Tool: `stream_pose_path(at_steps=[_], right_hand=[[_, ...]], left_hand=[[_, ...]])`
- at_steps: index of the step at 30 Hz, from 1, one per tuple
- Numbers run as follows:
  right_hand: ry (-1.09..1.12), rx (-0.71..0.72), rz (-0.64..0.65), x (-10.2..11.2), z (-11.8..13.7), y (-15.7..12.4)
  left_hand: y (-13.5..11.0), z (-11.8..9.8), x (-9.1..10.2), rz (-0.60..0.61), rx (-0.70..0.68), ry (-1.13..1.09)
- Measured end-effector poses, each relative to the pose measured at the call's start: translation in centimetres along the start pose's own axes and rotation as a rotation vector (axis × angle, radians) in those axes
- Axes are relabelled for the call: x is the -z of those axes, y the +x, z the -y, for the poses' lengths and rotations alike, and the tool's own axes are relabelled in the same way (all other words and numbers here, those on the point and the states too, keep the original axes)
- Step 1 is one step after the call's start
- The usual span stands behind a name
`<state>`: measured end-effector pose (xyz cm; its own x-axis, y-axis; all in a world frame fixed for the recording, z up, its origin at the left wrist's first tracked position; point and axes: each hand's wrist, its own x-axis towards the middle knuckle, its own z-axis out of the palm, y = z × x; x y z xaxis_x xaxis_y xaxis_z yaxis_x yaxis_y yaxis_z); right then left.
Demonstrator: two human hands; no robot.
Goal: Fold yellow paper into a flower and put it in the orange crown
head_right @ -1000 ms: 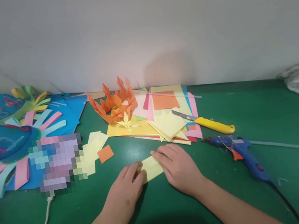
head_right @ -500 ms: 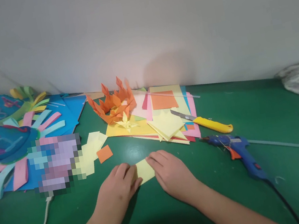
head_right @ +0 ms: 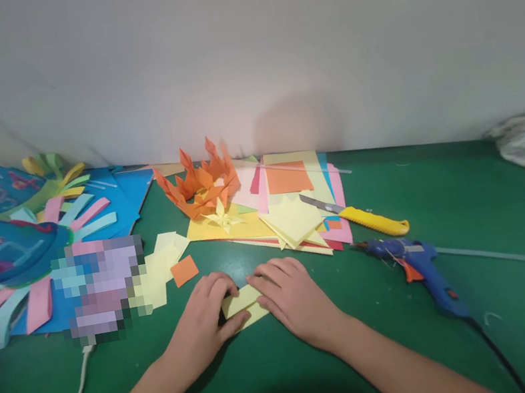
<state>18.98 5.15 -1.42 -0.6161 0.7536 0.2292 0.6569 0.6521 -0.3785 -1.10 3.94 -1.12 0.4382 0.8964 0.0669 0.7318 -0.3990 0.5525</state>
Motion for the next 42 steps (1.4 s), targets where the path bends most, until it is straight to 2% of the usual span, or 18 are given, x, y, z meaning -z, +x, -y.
stream_pose_path(at_steps=[5,7,13,17,20,25,30,34,36,39,42], right_hand=[[0.088,-0.017,-0.032,0.0,-0.1,-0.1],[0.107,0.001,-0.046,0.0,-0.2,-0.2],[0.159,0.024,-0.161,0.1,-0.2,-0.7],[0.174,0.002,-0.250,0.0,-0.1,-0.8],[0.155,0.046,-0.286,-0.1,-0.1,-0.8],[0.162,0.173,-0.228,0.0,-0.2,-0.7],[0.148,0.108,-0.209,-0.1,-0.3,-0.6],[0.190,0.079,-0.220,-0.2,-0.2,-0.6],[0.209,0.076,-0.231,-0.3,-0.2,-0.7],[0.247,0.012,-0.227,-0.5,-0.2,-0.8],[0.324,-0.146,-0.216,-0.4,-0.1,-0.6]], left_hand=[[-0.1,-0.3,-0.1,0.060,-0.069,-0.091],[-0.1,-0.4,-0.3,0.060,-0.054,-0.153],[0.2,-0.8,-0.8,-0.076,0.147,-0.572],[0.6,-0.9,-0.6,-0.055,0.336,-0.938],[0.7,-1.0,-0.3,-0.034,0.364,-1.066],[0.7,-1.0,0.2,-0.018,0.413,-1.211],[0.6,-0.7,0.1,0.036,0.415,-1.367],[0.6,-0.9,-0.1,0.057,0.330,-1.448],[0.8,-1.0,-0.2,0.033,0.309,-1.421],[1.0,-1.2,-0.2,-0.040,0.385,-1.256],[1.2,-1.0,-0.1,-0.101,0.438,-1.137]])
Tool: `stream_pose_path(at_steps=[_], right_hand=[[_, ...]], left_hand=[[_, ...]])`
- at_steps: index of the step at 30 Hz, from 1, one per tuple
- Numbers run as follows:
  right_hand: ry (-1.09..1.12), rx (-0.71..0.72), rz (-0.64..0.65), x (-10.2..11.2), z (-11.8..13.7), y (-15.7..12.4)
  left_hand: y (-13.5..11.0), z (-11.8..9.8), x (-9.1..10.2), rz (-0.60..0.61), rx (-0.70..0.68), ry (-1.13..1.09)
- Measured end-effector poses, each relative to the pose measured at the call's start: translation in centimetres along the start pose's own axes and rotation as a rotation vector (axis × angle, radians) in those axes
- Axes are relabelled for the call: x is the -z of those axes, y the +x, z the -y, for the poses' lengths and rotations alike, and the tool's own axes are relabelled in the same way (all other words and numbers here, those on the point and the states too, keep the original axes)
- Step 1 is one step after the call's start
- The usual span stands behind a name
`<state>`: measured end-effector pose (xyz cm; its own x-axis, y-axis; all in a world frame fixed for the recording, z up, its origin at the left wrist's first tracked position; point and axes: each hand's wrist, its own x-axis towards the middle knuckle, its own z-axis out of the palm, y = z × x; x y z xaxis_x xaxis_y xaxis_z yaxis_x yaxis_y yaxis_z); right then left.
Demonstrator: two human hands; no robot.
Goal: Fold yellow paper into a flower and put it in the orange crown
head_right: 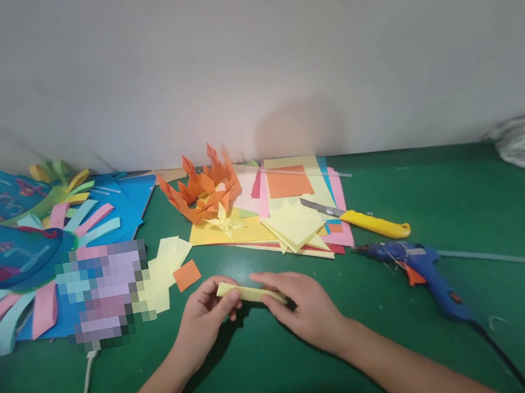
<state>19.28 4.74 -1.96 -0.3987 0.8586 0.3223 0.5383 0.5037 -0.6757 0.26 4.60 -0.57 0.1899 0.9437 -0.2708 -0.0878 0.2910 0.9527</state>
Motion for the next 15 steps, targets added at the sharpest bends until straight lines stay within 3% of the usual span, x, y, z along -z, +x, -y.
stream_pose_path(at_steps=[2,7,11,15], right_hand=[[0.059,-0.101,0.017,0.2,0.4,0.4],[0.179,-0.190,0.111,0.4,1.7,1.7],[0.225,-0.263,0.047,-0.2,1.9,1.9],[0.226,-0.240,0.030,-0.9,1.9,1.5]], left_hand=[[0.1,0.0,0.1,-0.031,-0.016,0.012],[0.2,0.0,0.4,-0.079,-0.006,0.018],[0.2,-0.2,0.5,-0.112,-0.015,0.012],[0.1,-0.3,0.4,-0.104,-0.052,0.061]])
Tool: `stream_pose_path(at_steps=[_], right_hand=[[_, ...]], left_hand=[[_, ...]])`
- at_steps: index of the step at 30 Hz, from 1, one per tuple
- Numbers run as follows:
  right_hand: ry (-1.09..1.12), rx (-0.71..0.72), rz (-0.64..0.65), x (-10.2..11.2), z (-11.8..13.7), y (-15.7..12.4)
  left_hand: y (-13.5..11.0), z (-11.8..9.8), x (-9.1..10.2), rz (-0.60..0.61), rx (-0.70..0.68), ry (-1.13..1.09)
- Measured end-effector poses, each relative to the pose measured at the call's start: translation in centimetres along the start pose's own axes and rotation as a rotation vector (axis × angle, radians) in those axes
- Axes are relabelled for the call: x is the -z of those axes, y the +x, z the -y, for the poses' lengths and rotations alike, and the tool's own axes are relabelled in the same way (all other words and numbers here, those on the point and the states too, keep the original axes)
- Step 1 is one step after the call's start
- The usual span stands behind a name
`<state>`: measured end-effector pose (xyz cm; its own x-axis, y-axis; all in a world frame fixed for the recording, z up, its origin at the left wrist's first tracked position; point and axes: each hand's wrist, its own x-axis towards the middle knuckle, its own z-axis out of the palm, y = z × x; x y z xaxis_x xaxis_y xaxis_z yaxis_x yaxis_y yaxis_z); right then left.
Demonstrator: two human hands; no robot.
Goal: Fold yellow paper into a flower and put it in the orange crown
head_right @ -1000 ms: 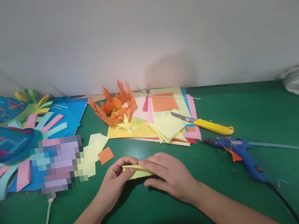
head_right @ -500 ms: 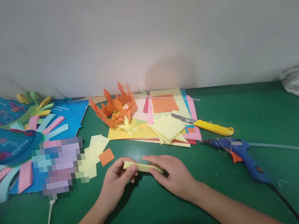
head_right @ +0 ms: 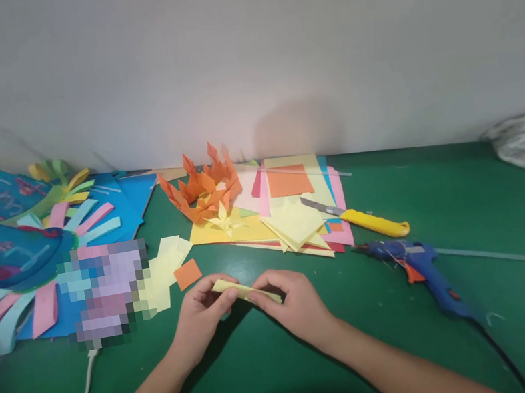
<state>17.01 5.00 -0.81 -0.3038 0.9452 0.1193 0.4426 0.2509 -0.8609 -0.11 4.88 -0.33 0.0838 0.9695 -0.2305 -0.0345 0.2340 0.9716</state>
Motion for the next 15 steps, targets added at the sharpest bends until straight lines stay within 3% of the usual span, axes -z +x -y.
stream_pose_path(at_steps=[6,15], right_hand=[[-0.016,0.079,-0.019,-0.45,-0.16,-0.12],[-0.069,0.188,-0.117,0.02,-0.37,0.09]], left_hand=[[-0.15,0.16,0.05,0.003,-0.050,0.053],[-0.31,0.80,0.05,0.101,-0.150,0.151]])
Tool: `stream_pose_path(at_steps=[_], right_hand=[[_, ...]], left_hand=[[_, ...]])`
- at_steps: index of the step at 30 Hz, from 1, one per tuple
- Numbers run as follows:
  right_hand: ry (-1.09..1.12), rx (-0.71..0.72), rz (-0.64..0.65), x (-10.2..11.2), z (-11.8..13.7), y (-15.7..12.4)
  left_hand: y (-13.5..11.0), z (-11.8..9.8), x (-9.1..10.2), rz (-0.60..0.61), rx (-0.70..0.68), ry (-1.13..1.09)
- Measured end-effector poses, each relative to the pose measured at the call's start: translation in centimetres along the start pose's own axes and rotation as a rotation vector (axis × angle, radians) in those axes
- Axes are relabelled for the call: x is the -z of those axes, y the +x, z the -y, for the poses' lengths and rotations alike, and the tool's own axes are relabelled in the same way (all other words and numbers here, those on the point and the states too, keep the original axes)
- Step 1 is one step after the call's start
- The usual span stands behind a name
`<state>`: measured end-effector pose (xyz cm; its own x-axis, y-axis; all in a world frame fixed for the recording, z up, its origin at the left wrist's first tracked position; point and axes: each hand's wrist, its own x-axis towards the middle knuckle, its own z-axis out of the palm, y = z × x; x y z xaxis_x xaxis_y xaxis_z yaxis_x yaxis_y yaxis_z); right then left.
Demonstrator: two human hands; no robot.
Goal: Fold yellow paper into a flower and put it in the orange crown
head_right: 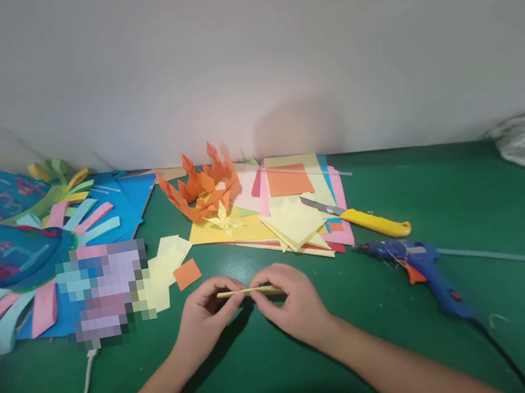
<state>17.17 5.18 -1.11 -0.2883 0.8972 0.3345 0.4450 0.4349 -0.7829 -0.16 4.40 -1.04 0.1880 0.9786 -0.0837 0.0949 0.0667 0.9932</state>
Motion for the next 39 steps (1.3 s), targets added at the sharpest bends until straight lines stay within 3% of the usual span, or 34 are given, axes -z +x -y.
stream_pose_path(at_steps=[6,15,24,33,39], right_hand=[[-0.011,0.047,0.030,-0.08,0.06,-0.08],[0.036,0.068,0.048,-0.03,-0.08,-0.01],[0.023,0.136,0.050,-0.31,-0.22,-0.09],[0.128,0.028,-0.142,0.26,-0.73,0.27],[0.146,-0.004,-0.177,0.26,-0.34,0.41]], left_hand=[[-0.01,-0.02,-0.16,0.027,-0.043,0.168],[-0.17,0.40,-0.39,0.038,-0.150,0.053],[-0.25,-0.30,-0.57,0.063,-0.172,0.230],[0.13,-0.26,0.30,-0.026,-0.115,0.222],[-0.07,0.01,0.24,-0.047,-0.066,0.179]])
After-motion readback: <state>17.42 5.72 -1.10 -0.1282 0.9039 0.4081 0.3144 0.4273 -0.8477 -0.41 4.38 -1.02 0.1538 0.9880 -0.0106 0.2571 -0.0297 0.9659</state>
